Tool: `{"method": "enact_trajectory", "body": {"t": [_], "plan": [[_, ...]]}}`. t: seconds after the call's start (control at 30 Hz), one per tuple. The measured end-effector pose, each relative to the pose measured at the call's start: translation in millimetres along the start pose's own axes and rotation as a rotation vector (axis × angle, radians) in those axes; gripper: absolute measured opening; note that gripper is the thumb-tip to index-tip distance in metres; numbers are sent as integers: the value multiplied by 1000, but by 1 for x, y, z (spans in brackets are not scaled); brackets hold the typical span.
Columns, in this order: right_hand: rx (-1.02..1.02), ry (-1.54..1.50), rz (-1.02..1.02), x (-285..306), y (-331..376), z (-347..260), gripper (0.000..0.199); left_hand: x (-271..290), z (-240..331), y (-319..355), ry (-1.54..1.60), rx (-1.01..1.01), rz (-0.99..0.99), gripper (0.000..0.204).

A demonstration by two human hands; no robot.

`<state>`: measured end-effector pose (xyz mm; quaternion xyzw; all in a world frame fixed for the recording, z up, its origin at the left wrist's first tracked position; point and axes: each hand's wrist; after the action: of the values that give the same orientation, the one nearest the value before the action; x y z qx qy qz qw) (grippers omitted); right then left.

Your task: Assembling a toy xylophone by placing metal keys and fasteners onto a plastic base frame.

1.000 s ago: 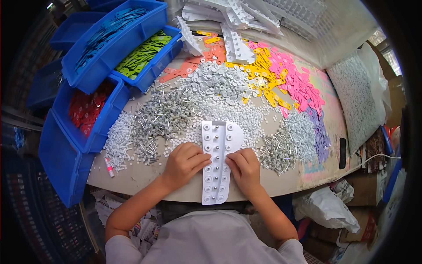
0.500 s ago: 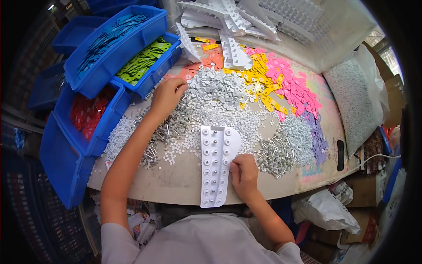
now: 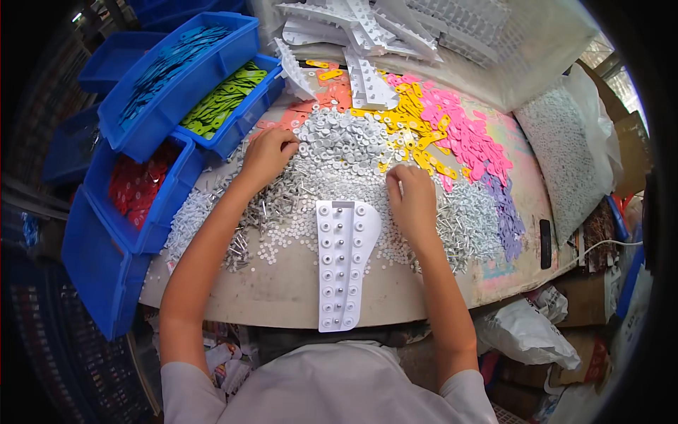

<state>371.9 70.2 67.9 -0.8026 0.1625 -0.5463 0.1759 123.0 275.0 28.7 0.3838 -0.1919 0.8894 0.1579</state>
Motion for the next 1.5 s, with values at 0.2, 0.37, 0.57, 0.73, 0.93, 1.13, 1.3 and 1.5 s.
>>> {"method": "enact_trajectory", "body": {"t": [0.2, 0.37, 0.57, 0.73, 0.93, 1.13, 1.3, 1.5], "plan": [[-61, 192, -99, -42, -23, 16, 12, 4, 13, -5, 30, 272, -168, 16], [-81, 81, -90, -35, -20, 6, 14, -4, -4, -5, -77, 72, -26, 19], [-49, -349, -16, 21, 21, -45, 10, -10, -4, -3, -63, 1, 15, 22], [-15, -432, -248, 53, 68, -77, 10, 25, 51, 34, 177, 113, 121, 13], [-13, -493, -256, 39, 100, -83, 11, 54, 97, 131, 414, -35, -211, 9], [19, -407, -204, 32, 101, -89, 15, 44, 104, 186, 357, -73, -379, 10], [70, -393, -216, 33, 104, -85, 13, 32, 103, 199, 360, -51, -374, 10], [68, -382, -174, 29, 106, -87, 16, 28, 109, 201, 364, 78, -318, 11]]}}
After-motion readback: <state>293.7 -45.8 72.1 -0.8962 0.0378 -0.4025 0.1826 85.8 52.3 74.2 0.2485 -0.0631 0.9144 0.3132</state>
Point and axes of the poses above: each hand's wrist, its own y-axis away from the middle knuckle, its own x-axis out of the back of the hand, z = x × y, and after that the axes turned 10 degrees about x, right-handed
